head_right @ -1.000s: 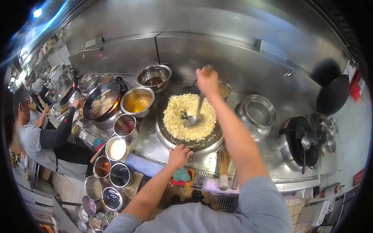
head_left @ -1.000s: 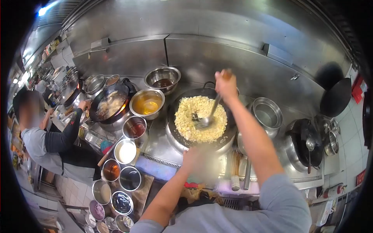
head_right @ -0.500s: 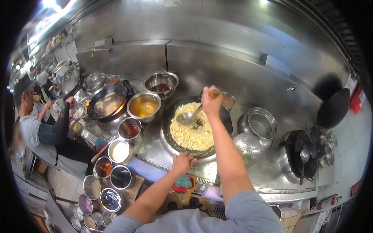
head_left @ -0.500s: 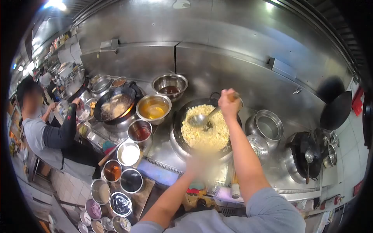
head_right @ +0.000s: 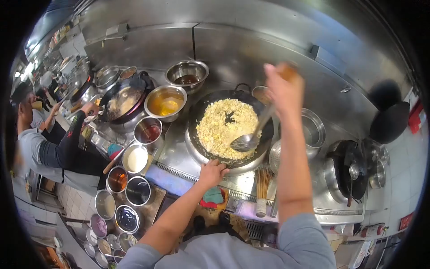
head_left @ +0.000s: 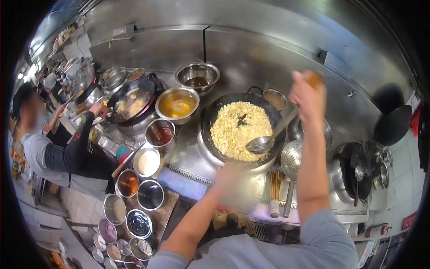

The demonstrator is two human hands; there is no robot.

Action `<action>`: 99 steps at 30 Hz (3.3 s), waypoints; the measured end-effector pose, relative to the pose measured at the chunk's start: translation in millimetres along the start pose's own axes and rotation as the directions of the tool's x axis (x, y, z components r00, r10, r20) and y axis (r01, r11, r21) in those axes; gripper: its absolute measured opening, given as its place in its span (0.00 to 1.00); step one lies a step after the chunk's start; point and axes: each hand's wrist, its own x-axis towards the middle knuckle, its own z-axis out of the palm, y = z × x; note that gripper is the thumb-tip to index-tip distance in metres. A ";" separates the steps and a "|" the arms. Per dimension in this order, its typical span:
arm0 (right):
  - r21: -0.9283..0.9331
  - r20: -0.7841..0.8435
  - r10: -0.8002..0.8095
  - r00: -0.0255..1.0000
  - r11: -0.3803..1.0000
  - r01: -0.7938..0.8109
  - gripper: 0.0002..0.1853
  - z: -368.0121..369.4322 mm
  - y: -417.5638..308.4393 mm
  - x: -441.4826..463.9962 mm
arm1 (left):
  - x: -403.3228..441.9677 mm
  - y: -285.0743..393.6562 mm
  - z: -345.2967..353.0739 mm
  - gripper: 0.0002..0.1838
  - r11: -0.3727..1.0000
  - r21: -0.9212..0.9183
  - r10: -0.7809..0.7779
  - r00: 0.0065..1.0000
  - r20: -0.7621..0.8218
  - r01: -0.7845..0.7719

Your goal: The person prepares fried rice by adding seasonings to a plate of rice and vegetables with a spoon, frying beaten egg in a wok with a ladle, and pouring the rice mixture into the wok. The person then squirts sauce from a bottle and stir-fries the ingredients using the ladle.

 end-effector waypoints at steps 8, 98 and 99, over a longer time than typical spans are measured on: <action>-0.156 -0.021 -0.248 0.969 0.958 0.242 0.20 49.9 51.4 -55.0 | 12.7 -6.6 -2.0 0.18 0.996 0.053 0.064 0.989 0.130 -0.072; -0.275 0.018 -0.334 0.943 0.905 0.325 0.14 2.4 116.0 -150.7 | -120.7 -159.9 -8.9 0.39 0.850 0.358 -0.476 0.854 0.212 0.385; -0.296 0.035 -0.337 0.941 0.896 0.331 0.14 2.1 115.7 -152.3 | -122.5 -156.4 -6.8 0.40 0.855 0.319 -0.482 0.854 0.196 0.409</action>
